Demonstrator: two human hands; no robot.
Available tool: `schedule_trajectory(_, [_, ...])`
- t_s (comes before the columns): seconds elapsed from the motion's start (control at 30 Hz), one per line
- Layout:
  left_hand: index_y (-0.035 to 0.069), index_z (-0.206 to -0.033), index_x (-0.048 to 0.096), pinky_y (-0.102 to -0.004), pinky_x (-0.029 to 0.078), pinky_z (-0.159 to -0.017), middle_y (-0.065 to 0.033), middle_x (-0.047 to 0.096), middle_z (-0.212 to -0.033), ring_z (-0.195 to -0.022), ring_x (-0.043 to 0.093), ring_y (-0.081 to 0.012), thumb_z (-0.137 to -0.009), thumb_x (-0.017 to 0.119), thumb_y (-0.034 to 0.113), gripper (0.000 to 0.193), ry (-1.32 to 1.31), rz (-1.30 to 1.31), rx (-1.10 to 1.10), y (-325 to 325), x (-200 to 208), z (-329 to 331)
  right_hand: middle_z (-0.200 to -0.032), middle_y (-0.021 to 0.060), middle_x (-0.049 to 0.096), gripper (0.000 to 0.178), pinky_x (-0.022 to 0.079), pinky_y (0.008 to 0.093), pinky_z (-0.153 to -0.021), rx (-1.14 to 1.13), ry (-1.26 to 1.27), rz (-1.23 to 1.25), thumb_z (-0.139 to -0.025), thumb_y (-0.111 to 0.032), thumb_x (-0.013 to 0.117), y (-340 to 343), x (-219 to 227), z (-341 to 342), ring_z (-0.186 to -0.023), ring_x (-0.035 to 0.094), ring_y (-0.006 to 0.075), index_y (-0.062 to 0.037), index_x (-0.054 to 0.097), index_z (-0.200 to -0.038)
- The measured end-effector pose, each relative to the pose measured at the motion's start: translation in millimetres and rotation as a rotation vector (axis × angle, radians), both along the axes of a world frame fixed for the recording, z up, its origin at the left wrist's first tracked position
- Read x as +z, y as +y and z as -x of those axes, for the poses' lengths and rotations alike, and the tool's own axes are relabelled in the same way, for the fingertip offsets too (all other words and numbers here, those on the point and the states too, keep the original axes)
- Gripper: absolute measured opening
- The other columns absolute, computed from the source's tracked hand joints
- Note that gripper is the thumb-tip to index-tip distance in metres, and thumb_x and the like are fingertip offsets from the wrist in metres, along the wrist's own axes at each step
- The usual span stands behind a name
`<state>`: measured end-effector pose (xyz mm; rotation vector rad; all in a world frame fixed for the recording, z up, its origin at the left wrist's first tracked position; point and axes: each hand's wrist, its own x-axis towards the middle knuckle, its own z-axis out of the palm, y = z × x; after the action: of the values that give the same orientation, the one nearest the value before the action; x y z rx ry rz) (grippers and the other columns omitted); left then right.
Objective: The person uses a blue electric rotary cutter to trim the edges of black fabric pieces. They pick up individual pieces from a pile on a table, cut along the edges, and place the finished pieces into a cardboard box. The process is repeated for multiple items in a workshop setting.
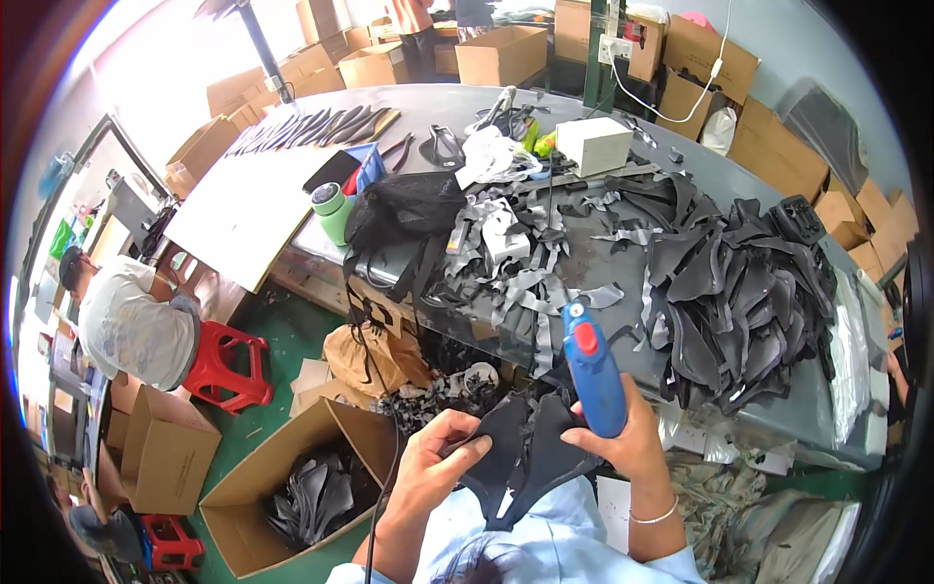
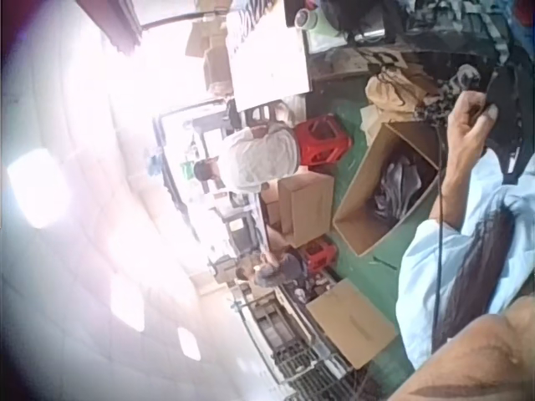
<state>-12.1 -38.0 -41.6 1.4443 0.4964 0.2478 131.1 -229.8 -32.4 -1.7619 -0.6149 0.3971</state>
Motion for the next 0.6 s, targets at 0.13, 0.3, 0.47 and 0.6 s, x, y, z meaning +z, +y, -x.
schedule_trajectory(0.13, [-0.002, -0.097, 0.06, -0.0212, 0.043, -0.072, -0.0023, 0.061, -0.086, -0.079, 0.054, -0.0067, -0.08, 0.063, 0.002, 0.018, 0.046, 0.016, -0.071, 0.1, 4.0, -1.2, -0.077, 0.0093, 0.064, 0.049, 0.049, 0.0289, -0.068, 0.012, -0.003, 0.052, -0.064, -0.017, 0.081, 1.1, -1.6, 6.5, -0.07, 0.063, 0.0148, -0.0018, 0.05, -0.098])
schedule_trajectory(0.3, [-0.002, -0.099, 0.066, -0.0223, 0.045, -0.069, -0.0017, 0.064, -0.085, -0.076, 0.056, -0.0058, -0.079, 0.07, 0.01, 0.023, 0.114, -0.026, -0.136, 5.1, 7.3, 3.0, -0.074, 0.0069, 0.061, 0.045, 0.048, 0.0279, -0.066, 0.005, 0.031, 0.0, -0.064, -0.013, 0.078, -0.8, -4.2, 9.0, -0.067, 0.059, 0.0125, -0.0022, 0.051, -0.098])
schedule_trajectory(0.47, [-0.004, -0.096, 0.067, -0.0205, 0.045, -0.066, -0.0021, 0.065, -0.081, -0.072, 0.057, -0.0065, -0.079, 0.068, 0.004, 0.018, 0.051, 0.072, 0.008, 11.1, 1.5, 5.2, -0.075, 0.0033, 0.059, 0.044, 0.047, 0.0268, -0.066, -0.004, 0.114, -0.127, -0.062, -0.009, 0.077, -9.0, -5.4, 14.8, -0.068, 0.057, 0.0108, -0.0031, 0.052, -0.098])
schedule_trajectory(0.6, [-0.004, -0.093, 0.067, -0.0198, 0.046, -0.065, -0.0038, 0.066, -0.083, -0.071, 0.059, -0.0071, -0.08, 0.066, 0.002, 0.014, 0.033, 0.31, 0.04, 21.6, 2.4, 12.2, -0.085, 0.0029, 0.059, 0.045, 0.047, 0.0257, -0.07, -0.095, 0.239, -0.187, -0.063, -0.006, 0.077, -15.0, 3.8, 21.1, -0.076, 0.056, 0.0097, -0.0028, 0.053, -0.1])
